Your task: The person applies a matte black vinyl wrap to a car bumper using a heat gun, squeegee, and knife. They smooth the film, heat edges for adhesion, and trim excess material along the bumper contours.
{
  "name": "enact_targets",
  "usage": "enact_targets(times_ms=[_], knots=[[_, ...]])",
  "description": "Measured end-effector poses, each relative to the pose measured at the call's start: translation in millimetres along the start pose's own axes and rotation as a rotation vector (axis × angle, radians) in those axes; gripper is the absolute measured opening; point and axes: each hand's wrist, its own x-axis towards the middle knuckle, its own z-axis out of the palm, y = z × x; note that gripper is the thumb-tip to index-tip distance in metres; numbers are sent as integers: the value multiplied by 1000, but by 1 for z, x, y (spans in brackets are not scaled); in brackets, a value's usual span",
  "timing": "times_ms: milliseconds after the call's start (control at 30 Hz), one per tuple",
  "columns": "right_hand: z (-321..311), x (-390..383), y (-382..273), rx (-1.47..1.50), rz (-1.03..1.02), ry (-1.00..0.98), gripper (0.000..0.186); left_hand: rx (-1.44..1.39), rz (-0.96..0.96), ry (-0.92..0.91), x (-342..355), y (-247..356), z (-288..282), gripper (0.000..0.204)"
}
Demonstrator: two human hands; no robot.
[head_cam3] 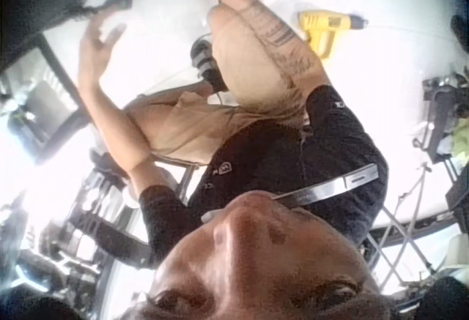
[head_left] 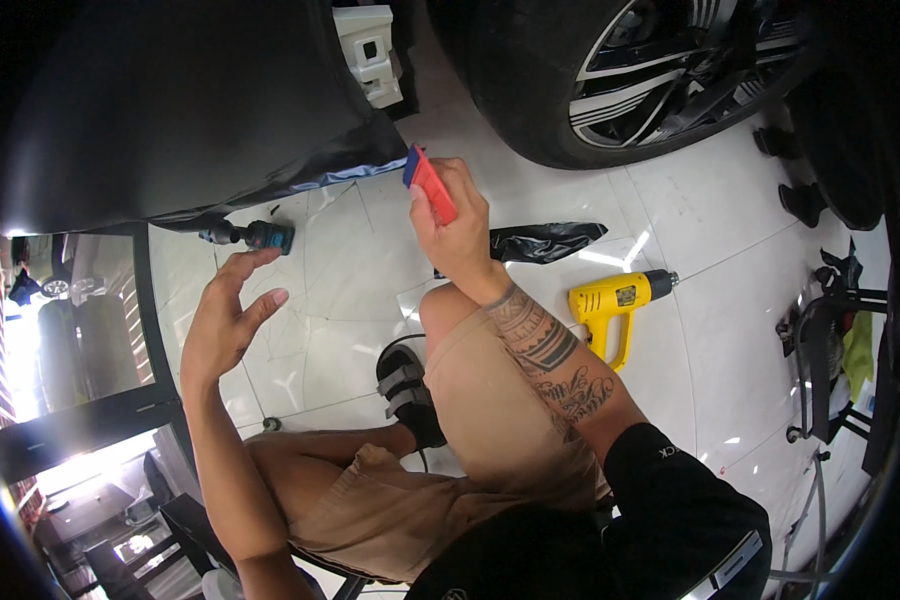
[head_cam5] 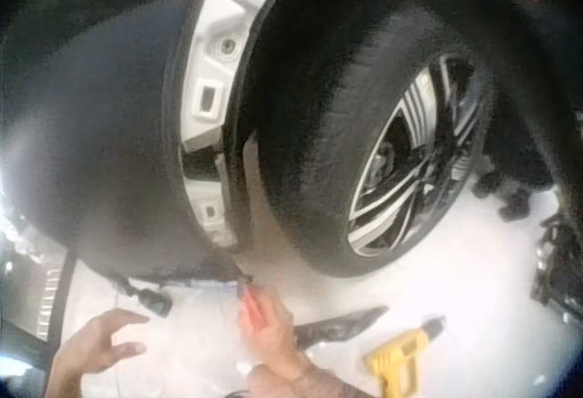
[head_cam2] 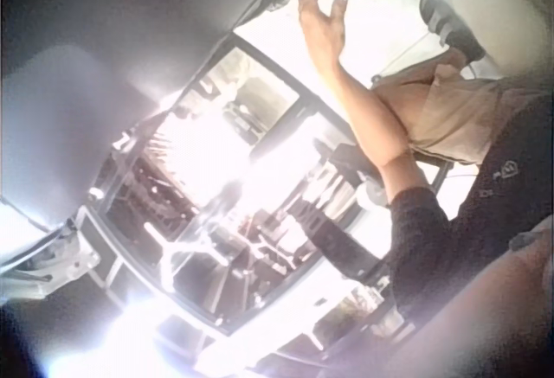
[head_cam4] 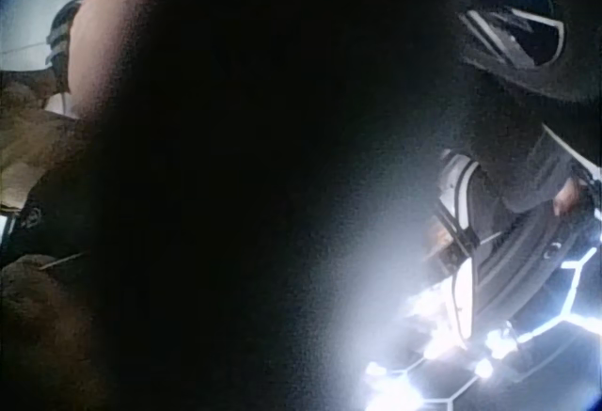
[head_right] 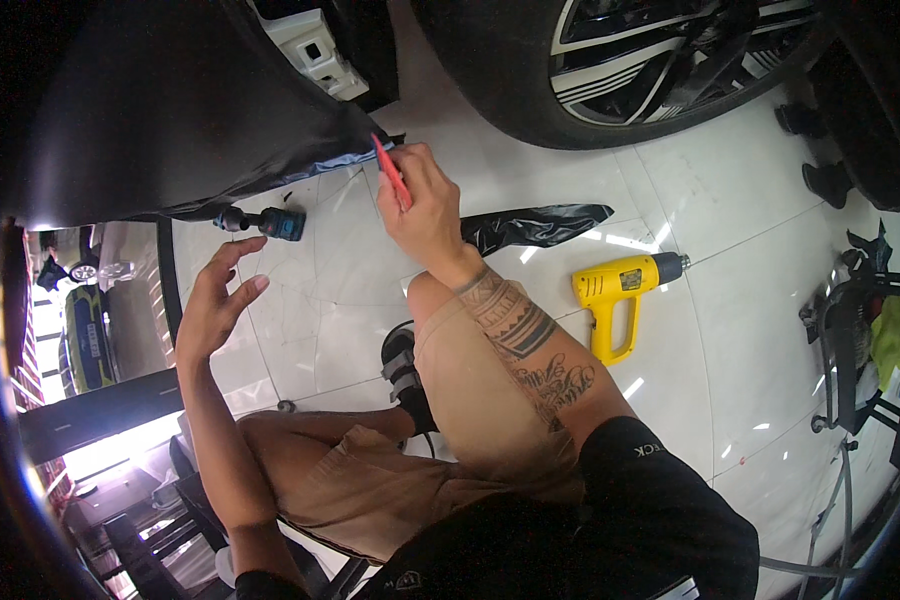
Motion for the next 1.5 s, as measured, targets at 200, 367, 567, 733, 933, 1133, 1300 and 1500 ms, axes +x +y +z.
enact_targets(times_ms=[200,367,567,733,933,1133,1300,1500], knots=[[17,49,-13,5,-158,58,14,64,-7,-116,8,-5,-1,49],[31,52,5,-43,-93,-35,11,46,-60,-175,-3,-5,-2,50],[16,22,42,-201,43,-222,11,-10,-104,-221,-16,-10,4,49],[1,16,8,-20,-66,-133,12,-146,-236,-335,-12,-52,10,48],[8,43,10,-74,-128,-284,18,-405,-533,-276,25,-86,41,64],[6,36,-21,-143,-85,-532,18,-1281,-351,224,77,-142,94,78],[32,57,-72,-159,-335,-728,23,-1794,171,351,122,-166,110,68],[82,35,-55,-436,-190,-1448,24,-2252,725,109,162,-167,125,60]])
